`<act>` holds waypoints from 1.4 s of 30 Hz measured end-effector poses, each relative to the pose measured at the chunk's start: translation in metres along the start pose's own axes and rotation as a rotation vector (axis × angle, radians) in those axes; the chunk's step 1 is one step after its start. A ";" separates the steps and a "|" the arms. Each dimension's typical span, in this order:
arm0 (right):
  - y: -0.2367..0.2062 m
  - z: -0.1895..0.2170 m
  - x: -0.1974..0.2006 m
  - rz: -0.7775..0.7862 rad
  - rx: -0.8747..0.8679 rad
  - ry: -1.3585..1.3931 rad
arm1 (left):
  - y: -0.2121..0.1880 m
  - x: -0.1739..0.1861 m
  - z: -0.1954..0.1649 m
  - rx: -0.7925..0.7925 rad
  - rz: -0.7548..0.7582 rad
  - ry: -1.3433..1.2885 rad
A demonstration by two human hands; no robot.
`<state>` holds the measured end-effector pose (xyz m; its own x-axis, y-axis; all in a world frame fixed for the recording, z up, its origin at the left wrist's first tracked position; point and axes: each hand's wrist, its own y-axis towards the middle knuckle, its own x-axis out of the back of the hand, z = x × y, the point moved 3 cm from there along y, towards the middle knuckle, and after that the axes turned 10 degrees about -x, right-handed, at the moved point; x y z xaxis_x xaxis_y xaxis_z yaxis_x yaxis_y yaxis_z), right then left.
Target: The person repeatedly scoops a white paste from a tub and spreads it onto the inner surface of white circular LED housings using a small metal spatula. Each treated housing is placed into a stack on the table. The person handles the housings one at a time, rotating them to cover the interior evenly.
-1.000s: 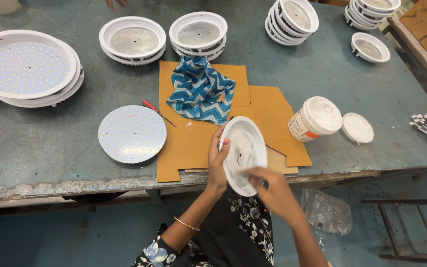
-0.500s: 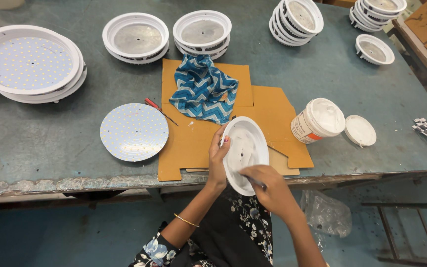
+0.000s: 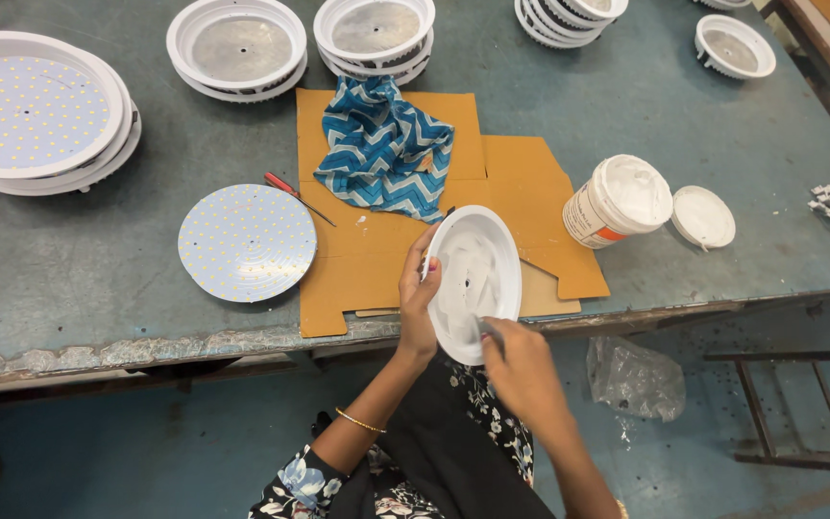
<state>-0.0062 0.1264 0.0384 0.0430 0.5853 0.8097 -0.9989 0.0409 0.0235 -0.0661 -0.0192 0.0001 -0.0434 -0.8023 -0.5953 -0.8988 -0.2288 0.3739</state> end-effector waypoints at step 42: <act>0.015 0.008 0.012 0.287 0.567 -0.033 | 0.023 0.035 0.051 0.395 -0.043 -0.282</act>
<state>-0.0205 0.1276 0.0534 -0.2194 0.4834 0.8475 -0.8259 -0.5545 0.1025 -0.1102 -0.0242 -0.0483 -0.0704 -0.6039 -0.7940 -0.9968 0.0121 0.0792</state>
